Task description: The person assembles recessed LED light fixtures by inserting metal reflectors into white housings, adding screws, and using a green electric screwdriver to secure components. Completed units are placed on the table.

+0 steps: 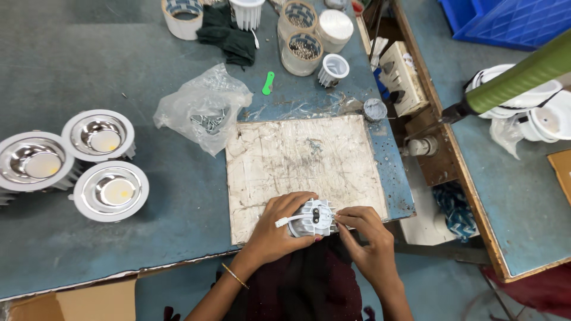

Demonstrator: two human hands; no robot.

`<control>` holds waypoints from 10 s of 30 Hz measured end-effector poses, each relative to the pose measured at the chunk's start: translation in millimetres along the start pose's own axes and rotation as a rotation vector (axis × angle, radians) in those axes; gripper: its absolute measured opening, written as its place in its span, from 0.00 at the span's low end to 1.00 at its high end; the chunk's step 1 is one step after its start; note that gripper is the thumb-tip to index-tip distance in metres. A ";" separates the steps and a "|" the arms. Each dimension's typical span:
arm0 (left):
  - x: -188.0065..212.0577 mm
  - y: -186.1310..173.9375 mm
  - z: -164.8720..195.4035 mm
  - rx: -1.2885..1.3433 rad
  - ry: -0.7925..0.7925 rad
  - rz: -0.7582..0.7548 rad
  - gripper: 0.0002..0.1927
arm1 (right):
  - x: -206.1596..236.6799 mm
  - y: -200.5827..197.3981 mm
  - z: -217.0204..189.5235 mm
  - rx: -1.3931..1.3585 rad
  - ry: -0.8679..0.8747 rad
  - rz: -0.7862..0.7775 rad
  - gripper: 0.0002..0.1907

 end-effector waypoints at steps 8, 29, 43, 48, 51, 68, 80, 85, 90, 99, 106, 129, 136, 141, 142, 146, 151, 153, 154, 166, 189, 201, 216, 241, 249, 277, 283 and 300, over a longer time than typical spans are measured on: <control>-10.9 5.7 -4.8 0.004 0.106 0.040 0.41 | -22.1 10.4 35.5 -0.094 -0.035 -0.162 0.09; -25.1 12.5 -20.3 0.008 0.041 0.010 0.44 | -104.7 75.5 225.4 -0.061 0.380 0.088 0.11; -24.5 14.7 -21.0 0.018 0.068 0.017 0.44 | -115.1 -13.9 250.9 -0.183 0.389 0.277 0.09; -25.2 16.6 -24.1 -0.006 0.030 0.007 0.44 | -126.7 -18.2 257.3 -0.220 0.421 0.324 0.09; -26.2 16.2 -23.0 -0.005 0.043 0.001 0.45 | -133.0 -22.5 259.5 -0.236 0.409 0.348 0.09; -25.8 10.3 -22.6 0.038 0.155 0.080 0.42 | -143.8 -54.0 204.2 0.143 0.173 0.307 0.16; -27.3 13.3 -25.2 0.003 0.139 0.057 0.44 | -134.4 -37.2 160.9 0.254 0.236 0.065 0.14; -26.9 11.8 -23.0 -0.003 0.153 0.057 0.43 | -127.9 -26.0 154.7 0.226 0.252 -0.043 0.11; -26.3 9.5 -22.3 0.002 0.137 0.060 0.42 | -116.3 -25.9 149.5 0.039 0.284 -0.144 0.18; -24.3 6.5 -20.6 -0.026 0.119 0.111 0.41 | 5.2 38.3 111.1 -0.176 0.445 -0.389 0.34; -19.3 -8.5 -15.7 -0.025 0.175 0.296 0.42 | 28.5 69.2 83.6 -0.294 0.354 -0.173 0.41; -66.4 2.6 -21.0 0.356 0.357 -0.189 0.23 | -1.0 80.8 80.2 -0.123 0.124 -0.313 0.37; -78.9 19.6 -28.8 0.470 0.153 -0.154 0.27 | -0.5 80.3 77.9 -0.127 0.179 -0.340 0.38; -79.3 25.5 -38.4 0.431 0.137 -0.091 0.26 | 0.7 78.8 74.7 -0.143 0.172 -0.333 0.39; -80.2 29.1 -43.1 0.433 0.119 -0.096 0.24 | 0.3 78.4 73.7 -0.143 0.161 -0.331 0.39; -87.7 45.5 -61.5 0.443 0.059 -0.109 0.18 | -0.4 76.2 70.9 -0.154 0.137 -0.326 0.39; -86.6 58.3 -69.6 0.550 0.021 -0.140 0.16 | 0.8 78.1 73.1 -0.148 0.160 -0.337 0.41; -85.0 63.7 -75.7 0.546 -0.061 -0.180 0.15 | -1.5 76.8 75.2 -0.094 0.121 -0.365 0.44; -86.0 62.1 -72.0 0.549 -0.022 -0.173 0.15 | 0.1 80.3 81.5 -0.154 0.184 -0.490 0.44; -90.7 63.3 -67.9 0.476 -0.014 -0.161 0.17 | -228.0 -123.2 123.0 -0.973 0.073 0.143 0.41; -83.1 57.3 -56.1 0.462 -0.008 -0.163 0.18 | -146.2 -74.9 -48.3 -1.385 -0.003 0.022 0.49; -82.5 55.5 -50.7 0.418 0.032 -0.148 0.17 | -116.5 -32.6 -52.6 -1.126 0.083 0.109 0.50; -81.1 57.8 -52.3 0.423 -0.011 -0.160 0.18 | -114.2 -29.9 -40.3 -1.101 0.136 0.049 0.50; -70.6 53.8 -47.3 0.417 0.018 -0.134 0.15 | -102.4 2.5 -55.0 -0.925 0.195 0.148 0.53; -84.8 56.1 -54.8 0.486 0.094 -0.103 0.14 | -108.9 10.5 -60.3 -1.212 0.283 0.133 0.49; -81.7 53.0 -51.7 0.502 0.055 -0.109 0.13 | -148.4 -26.5 -25.3 -0.936 0.158 0.253 0.47; -77.9 51.2 -48.1 0.472 0.037 -0.107 0.13 | -138.4 -27.6 -33.3 -0.860 -0.024 0.367 0.42; -58.4 43.3 -37.3 0.440 -0.042 -0.134 0.15 | -115.7 -20.8 -60.9 -0.853 0.008 0.459 0.05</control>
Point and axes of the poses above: each hand's wrist, its own x-axis away from the middle knuckle, its own y-axis out of the palm, z = x × y, the point moved 9 cm from there along -x, towards the middle knuckle, and after that the axes turned 11 degrees about z, right-handed, at the moved point
